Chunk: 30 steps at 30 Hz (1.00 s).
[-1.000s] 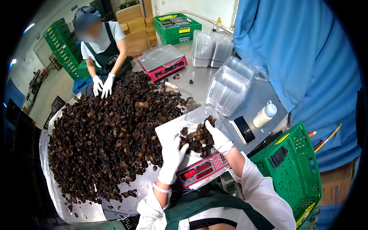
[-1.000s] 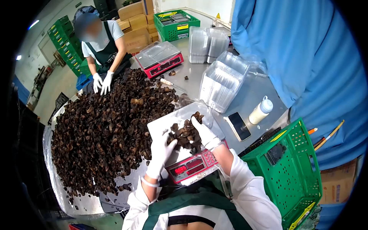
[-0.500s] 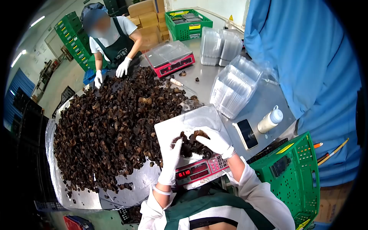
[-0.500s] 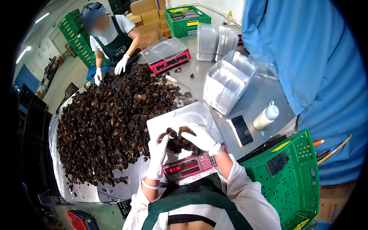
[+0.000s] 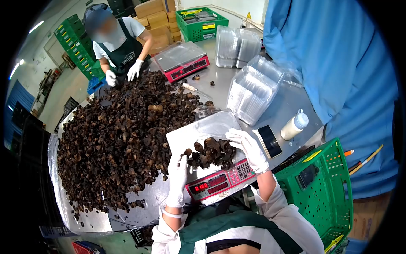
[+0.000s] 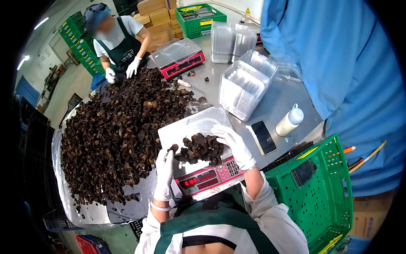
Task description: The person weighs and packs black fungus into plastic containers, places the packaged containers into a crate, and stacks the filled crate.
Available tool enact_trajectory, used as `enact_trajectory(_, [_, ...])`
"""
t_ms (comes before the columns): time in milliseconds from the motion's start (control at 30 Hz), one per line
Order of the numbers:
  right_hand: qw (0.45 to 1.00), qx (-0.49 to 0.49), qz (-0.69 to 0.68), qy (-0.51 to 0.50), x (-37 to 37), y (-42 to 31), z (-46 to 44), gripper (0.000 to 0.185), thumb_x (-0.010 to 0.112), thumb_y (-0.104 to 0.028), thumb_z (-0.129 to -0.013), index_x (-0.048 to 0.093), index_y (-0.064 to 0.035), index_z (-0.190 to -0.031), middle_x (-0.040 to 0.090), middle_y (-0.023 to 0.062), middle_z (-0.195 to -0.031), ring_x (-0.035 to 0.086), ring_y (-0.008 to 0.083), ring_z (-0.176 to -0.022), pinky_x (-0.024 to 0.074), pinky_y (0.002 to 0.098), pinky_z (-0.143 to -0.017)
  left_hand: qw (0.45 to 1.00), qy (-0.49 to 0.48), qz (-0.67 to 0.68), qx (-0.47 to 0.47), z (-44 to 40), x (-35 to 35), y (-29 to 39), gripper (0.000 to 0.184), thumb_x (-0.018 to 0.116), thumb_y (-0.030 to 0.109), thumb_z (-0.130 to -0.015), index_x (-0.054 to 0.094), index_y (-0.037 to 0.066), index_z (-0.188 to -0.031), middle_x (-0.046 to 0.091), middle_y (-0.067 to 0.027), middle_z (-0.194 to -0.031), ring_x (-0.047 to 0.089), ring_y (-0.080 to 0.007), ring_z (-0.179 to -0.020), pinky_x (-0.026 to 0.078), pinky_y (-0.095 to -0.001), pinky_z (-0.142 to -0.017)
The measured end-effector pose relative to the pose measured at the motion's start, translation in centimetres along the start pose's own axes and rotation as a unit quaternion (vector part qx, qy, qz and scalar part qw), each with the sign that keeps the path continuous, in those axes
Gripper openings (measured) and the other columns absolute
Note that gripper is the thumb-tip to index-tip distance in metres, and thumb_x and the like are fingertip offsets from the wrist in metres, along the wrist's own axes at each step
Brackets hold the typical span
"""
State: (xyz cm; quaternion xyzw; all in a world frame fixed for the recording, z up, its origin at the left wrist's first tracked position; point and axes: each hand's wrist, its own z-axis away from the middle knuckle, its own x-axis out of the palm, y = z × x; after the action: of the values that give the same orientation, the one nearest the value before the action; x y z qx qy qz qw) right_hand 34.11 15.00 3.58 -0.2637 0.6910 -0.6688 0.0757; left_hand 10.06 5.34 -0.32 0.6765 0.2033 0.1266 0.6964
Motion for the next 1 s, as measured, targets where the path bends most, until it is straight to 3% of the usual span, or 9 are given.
enact_trajectory(167, [0.951, -0.076, 0.279, 0.112, 0.7, 0.1, 0.2, 0.024, 0.05, -0.012, -0.095, 0.061, 0.0001, -0.112, 0.064, 0.0102, -0.109, 0.061, 0.0197, -0.103, 0.0463, 0.0311, -0.09, 0.984, -0.029, 0.116, -0.136, 1.4, -3.1, 1.8, 0.023, 0.053, 0.014, -0.095, 0.061, 0.0, -0.112, 0.066, -0.0083, -0.103, 0.061, -0.0105, -0.077, 0.048, -0.0239, -0.067])
enact_trajectory(233, [0.909, -0.114, 0.386, 0.105, 1.9, -0.2, 0.3, 0.023, 0.058, -0.004, -0.087, 0.064, -0.0022, -0.109, 0.064, 0.0124, -0.106, 0.062, 0.0233, -0.098, 0.0468, 0.0311, -0.088, 0.981, -0.03, 0.17, -0.093, 1.6, -4.0, -0.3, 0.028, 0.055, 0.021, -0.095, 0.059, -0.001, -0.113, 0.066, -0.0084, -0.101, 0.062, -0.0122, -0.078, 0.048, -0.0241, -0.066])
enact_trajectory(400, [0.789, -0.174, 0.589, -0.018, 4.2, 2.1, 0.2, 0.034, 0.065, -0.02, -0.082, 0.064, -0.0124, -0.115, 0.06, 0.008, -0.12, 0.048, 0.0328, -0.12, 0.0328, 0.0463, -0.104, 0.94, -0.058, 0.313, -0.119, 2.6, -5.9, -3.7, 0.03, 0.056, 0.023, -0.094, 0.058, 0.0, -0.114, 0.063, -0.0061, -0.102, 0.057, -0.012, -0.086, 0.045, -0.0251, -0.073])
enact_trajectory(500, [0.783, -0.17, 0.598, -0.029, 4.8, 3.7, 0.1, 0.029, 0.067, -0.019, -0.081, 0.066, -0.0132, -0.109, 0.063, 0.0073, -0.113, 0.05, 0.0323, -0.118, 0.0301, 0.0496, -0.104, 0.925, -0.037, 0.357, -0.125, 3.6, -6.0, -3.1, 0.027, 0.057, 0.021, -0.094, 0.058, 0.001, -0.113, 0.063, -0.0062, -0.102, 0.056, -0.0124, -0.086, 0.044, -0.0257, -0.074])
enact_trajectory(600, [0.806, -0.227, 0.545, 0.037, 7.1, 1.7, 0.1, 0.025, 0.069, -0.008, -0.077, 0.067, -0.0083, -0.101, 0.065, 0.0108, -0.104, 0.057, 0.0335, -0.108, 0.0407, 0.0447, -0.096, 0.962, -0.038, 0.235, -0.13, 4.4, -7.4, -2.6, 0.021, 0.058, 0.022, -0.092, 0.058, 0.002, -0.098, 0.061, -0.0031, -0.093, 0.053, -0.0101, -0.081, 0.042, -0.0255, -0.074])
enact_trajectory(667, [0.828, -0.236, 0.508, 0.037, 8.8, 0.8, 0.3, 0.023, 0.067, -0.003, -0.076, 0.067, -0.0043, -0.099, 0.065, 0.0132, -0.102, 0.058, 0.0336, -0.103, 0.0452, 0.0411, -0.09, 0.945, -0.02, 0.298, -0.129, 5.6, -7.2, -2.3, 0.019, 0.059, 0.022, -0.092, 0.057, 0.003, -0.093, 0.062, -0.0034, -0.089, 0.054, -0.0091, -0.077, 0.043, -0.0245, -0.072])
enact_trajectory(800, [0.939, -0.015, 0.315, -0.137, 13.6, 1.6, 2.3, 0.036, 0.074, -0.008, -0.073, 0.063, -0.0008, -0.107, 0.062, 0.0164, -0.107, 0.061, 0.0321, -0.094, 0.0508, 0.0363, -0.082, 0.946, -0.066, 0.261, -0.182, 7.3, -7.9, -2.4, 0.014, 0.064, 0.016, -0.089, 0.058, 0.004, -0.093, 0.063, -0.0037, -0.081, 0.057, -0.009, -0.074, 0.046, -0.0231, -0.068])
enact_trajectory(900, [0.882, -0.06, 0.371, -0.285, 17.0, 3.7, 3.2, 0.053, 0.075, -0.019, -0.075, 0.058, -0.0064, -0.123, 0.062, 0.0154, -0.108, 0.063, 0.027, -0.089, 0.0524, 0.0312, -0.076, 0.946, -0.09, 0.261, -0.172, 8.5, -8.7, -2.9, 0.015, 0.065, 0.016, -0.088, 0.059, 0.004, -0.094, 0.062, -0.0031, -0.084, 0.056, -0.0083, -0.074, 0.046, -0.0224, -0.069])
enact_trajectory(1000, [0.875, -0.017, 0.374, -0.306, 19.0, 5.4, 3.6, 0.04, 0.071, -0.013, -0.078, 0.062, -0.0062, -0.117, 0.063, 0.0122, -0.095, 0.062, 0.0218, -0.074, 0.051, 0.029, -0.067, 0.948, -0.08, 0.254, -0.173, 9.8, -10.3, -3.8, 0.016, 0.065, 0.016, -0.088, 0.063, 0.003, -0.097, 0.064, -0.0031, -0.087, 0.058, -0.0086, -0.077, 0.047, -0.0225, -0.071])
